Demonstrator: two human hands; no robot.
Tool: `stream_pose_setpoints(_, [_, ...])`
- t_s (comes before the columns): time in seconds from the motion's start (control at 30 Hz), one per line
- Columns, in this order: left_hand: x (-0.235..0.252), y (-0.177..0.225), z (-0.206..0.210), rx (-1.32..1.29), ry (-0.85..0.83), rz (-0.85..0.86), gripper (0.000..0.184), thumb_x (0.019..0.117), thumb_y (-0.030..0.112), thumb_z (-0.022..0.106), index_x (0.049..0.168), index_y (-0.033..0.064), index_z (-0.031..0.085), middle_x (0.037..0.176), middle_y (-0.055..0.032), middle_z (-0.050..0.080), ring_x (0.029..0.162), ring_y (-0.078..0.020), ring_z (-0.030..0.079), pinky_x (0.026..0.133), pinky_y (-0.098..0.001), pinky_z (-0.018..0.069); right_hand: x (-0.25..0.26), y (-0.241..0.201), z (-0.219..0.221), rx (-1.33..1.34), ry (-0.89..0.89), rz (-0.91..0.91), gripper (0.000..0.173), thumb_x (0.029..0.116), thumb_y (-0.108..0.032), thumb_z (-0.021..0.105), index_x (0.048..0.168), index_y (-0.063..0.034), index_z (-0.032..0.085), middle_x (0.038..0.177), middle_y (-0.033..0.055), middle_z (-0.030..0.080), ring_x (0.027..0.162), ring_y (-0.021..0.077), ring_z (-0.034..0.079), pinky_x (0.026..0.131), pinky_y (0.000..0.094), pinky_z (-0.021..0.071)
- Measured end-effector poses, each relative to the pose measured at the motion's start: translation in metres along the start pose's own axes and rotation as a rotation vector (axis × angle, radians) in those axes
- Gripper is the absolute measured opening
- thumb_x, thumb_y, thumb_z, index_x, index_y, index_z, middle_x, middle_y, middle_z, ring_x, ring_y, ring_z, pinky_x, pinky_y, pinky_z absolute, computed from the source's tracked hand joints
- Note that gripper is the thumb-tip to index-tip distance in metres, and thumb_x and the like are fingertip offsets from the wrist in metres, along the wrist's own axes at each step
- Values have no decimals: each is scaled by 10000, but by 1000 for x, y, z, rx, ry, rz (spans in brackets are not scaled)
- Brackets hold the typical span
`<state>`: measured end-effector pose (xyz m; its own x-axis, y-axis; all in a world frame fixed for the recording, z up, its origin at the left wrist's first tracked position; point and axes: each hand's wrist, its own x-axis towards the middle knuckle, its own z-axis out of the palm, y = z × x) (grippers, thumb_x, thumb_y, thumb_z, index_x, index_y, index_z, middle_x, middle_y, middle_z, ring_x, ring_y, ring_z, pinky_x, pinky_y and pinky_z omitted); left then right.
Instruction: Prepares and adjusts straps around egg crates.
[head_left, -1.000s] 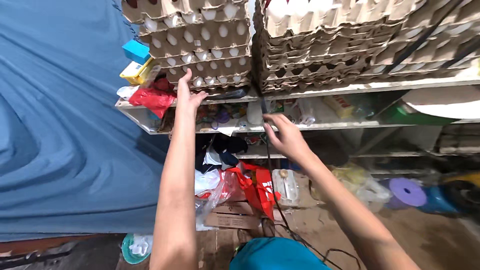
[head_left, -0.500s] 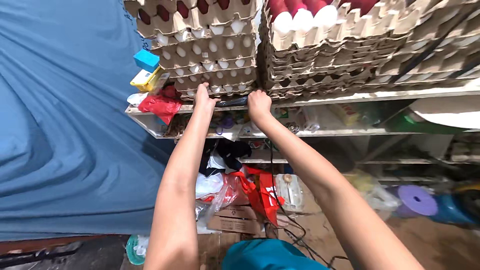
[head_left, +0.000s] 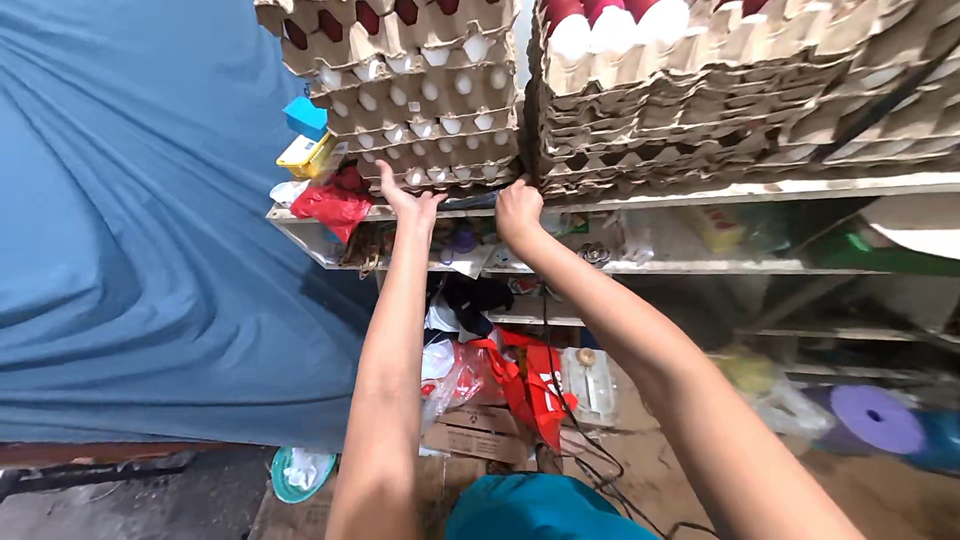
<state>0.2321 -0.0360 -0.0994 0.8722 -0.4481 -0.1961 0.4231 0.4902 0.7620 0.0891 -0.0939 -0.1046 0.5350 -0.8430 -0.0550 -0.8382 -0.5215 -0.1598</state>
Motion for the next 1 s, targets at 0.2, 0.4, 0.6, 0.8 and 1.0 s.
stream_pose_setpoints(0.2, [9, -8, -11, -169, 47, 33, 987, 913, 860, 188, 1596, 151, 267, 1620, -207, 319, 1404, -453, 433, 980, -753, 441, 7, 2, 9, -10, 36, -20, 333, 983, 41, 515, 1258, 227, 500, 1284, 352, 557, 1169, 464, 617, 855, 548, 547])
stream_pose_setpoints(0.4, [11, -21, -22, -260, -2, 55, 888, 1006, 725, 132, 1602, 71, 209, 1631, -225, 267, 1455, -434, 365, 1066, -727, 385, 8, 13, 11, 135, 100, -49, 402, 1035, 18, 433, 1405, 175, 415, 1271, 360, 582, 1173, 502, 615, 871, 579, 539])
stream_pose_setpoints(0.6, [13, -23, -28, -260, -86, 61, 730, 1069, 568, 223, 1580, 47, 226, 1606, -227, 299, 1432, -430, 393, 1052, -708, 411, 0, 24, 10, 109, 84, -109, 383, 991, 62, 505, 1364, 145, 489, 1273, 364, 579, 1189, 532, 590, 853, 620, 529])
stream_pose_setpoints(0.8, [16, -27, -31, -302, -119, 78, 663, 1091, 492, 244, 1592, 62, 182, 1618, -239, 256, 1457, -434, 349, 1071, -719, 380, -24, 32, 4, 23, 66, -89, 280, 1000, 65, 488, 1266, 139, 535, 1214, 341, 596, 1162, 504, 610, 839, 576, 545])
stream_pose_setpoints(1.0, [19, -28, -32, -346, -118, 75, 609, 1103, 430, 238, 1572, 42, 203, 1601, -235, 273, 1449, -434, 351, 1065, -720, 377, -26, 67, 2, 73, 78, -160, 297, 985, 38, 504, 1272, 45, 581, 1164, 308, 652, 1095, 502, 652, 799, 629, 537])
